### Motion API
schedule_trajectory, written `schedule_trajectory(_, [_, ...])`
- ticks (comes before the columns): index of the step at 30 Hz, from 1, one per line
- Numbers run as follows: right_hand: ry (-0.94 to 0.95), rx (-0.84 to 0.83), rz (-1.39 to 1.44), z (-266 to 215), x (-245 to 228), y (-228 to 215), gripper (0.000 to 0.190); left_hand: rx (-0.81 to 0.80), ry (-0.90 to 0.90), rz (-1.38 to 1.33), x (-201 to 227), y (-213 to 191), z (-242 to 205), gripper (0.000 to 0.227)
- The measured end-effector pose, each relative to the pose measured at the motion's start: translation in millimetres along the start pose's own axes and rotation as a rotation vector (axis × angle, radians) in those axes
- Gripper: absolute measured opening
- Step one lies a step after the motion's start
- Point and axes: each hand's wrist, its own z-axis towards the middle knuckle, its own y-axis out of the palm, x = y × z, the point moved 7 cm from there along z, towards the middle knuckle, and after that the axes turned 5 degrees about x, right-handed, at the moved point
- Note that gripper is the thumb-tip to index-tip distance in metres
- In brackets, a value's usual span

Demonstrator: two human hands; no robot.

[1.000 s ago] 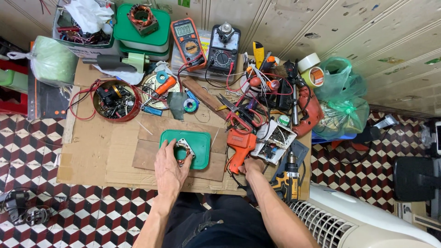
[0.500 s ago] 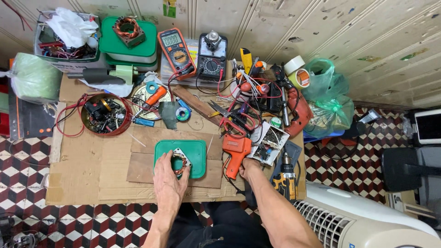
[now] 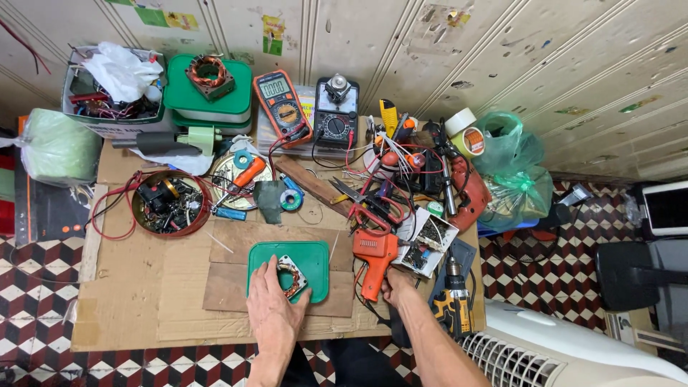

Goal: Repairing and insulating the windings of an electric motor stator using scissors and cable ties.

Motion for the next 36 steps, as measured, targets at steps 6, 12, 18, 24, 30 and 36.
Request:
schedule_trajectory(6, [-0.115, 0.144, -0.037, -4, 9, -24, 0.019, -0.025, 0.04, -0.046, -6, 1, 6, 0.093])
schedule_trajectory(12, [-0.154, -0.032, -0.332, -94, -7, -59, 0.026, -0.066, 0.047, -0.071, -10, 2, 7, 0.091])
schedule_trajectory(18, [-0.346, 0.163, -1.056, -219, -39, -99, 0.032, 0.126, 0.18, 0.003, 5, -14, -3, 0.097])
schedule_trajectory(24, [-0.914, -0.081, -1.189, -312, -96, -77, 0.03, -0.214, 0.631, -0.377, 118, -19, -78, 0.088])
schedule_trajectory(30, [-0.728, -0.661, -0.605, -305, -113, -38, 0.027, -0.647, -0.15, -0.78, 99, 35, -106, 0.027])
schedule_trajectory(36, [-0.308, -0.975, -0.232, -327, -60, 20, 0.038, -0.532, -0.306, -1.279, 96, 45, -102, 0.017])
